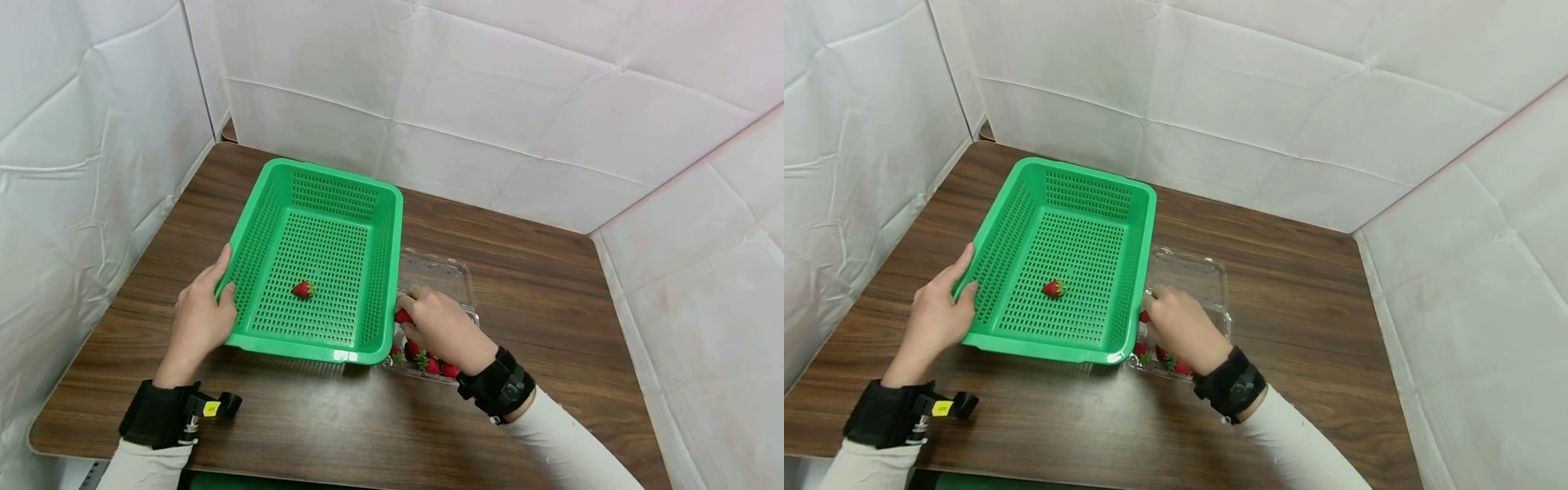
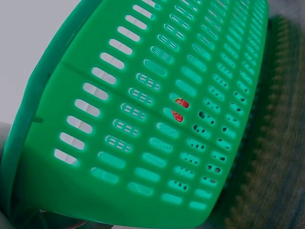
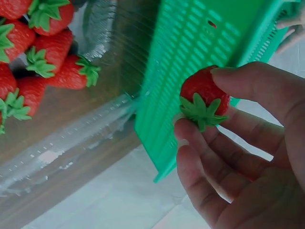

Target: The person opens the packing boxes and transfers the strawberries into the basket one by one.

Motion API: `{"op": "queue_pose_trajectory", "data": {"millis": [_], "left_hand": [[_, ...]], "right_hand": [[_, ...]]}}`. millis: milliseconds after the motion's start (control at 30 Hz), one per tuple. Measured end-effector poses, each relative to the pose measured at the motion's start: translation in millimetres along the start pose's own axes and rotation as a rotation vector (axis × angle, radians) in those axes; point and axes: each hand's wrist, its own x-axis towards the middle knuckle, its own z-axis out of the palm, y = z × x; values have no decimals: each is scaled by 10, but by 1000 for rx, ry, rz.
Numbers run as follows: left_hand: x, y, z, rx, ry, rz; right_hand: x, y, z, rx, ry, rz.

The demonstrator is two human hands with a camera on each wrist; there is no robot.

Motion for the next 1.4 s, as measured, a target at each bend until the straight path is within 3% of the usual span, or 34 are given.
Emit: {"op": "queue_pose_trajectory", "data": {"millis": [400, 667, 1233, 1400], "left_hand": [[-4, 5, -1, -19, -3, -15], [-8, 2, 0, -5, 3, -7], [-6, 11, -1, -18, 8, -18], [0, 5, 5, -15, 8, -18]], "right_hand": [[75, 17, -177, -37, 6, 18], [183, 2, -270, 28, 50, -7], [515, -123, -288, 89, 10, -62], [634, -191, -285, 44, 9, -92]]}}
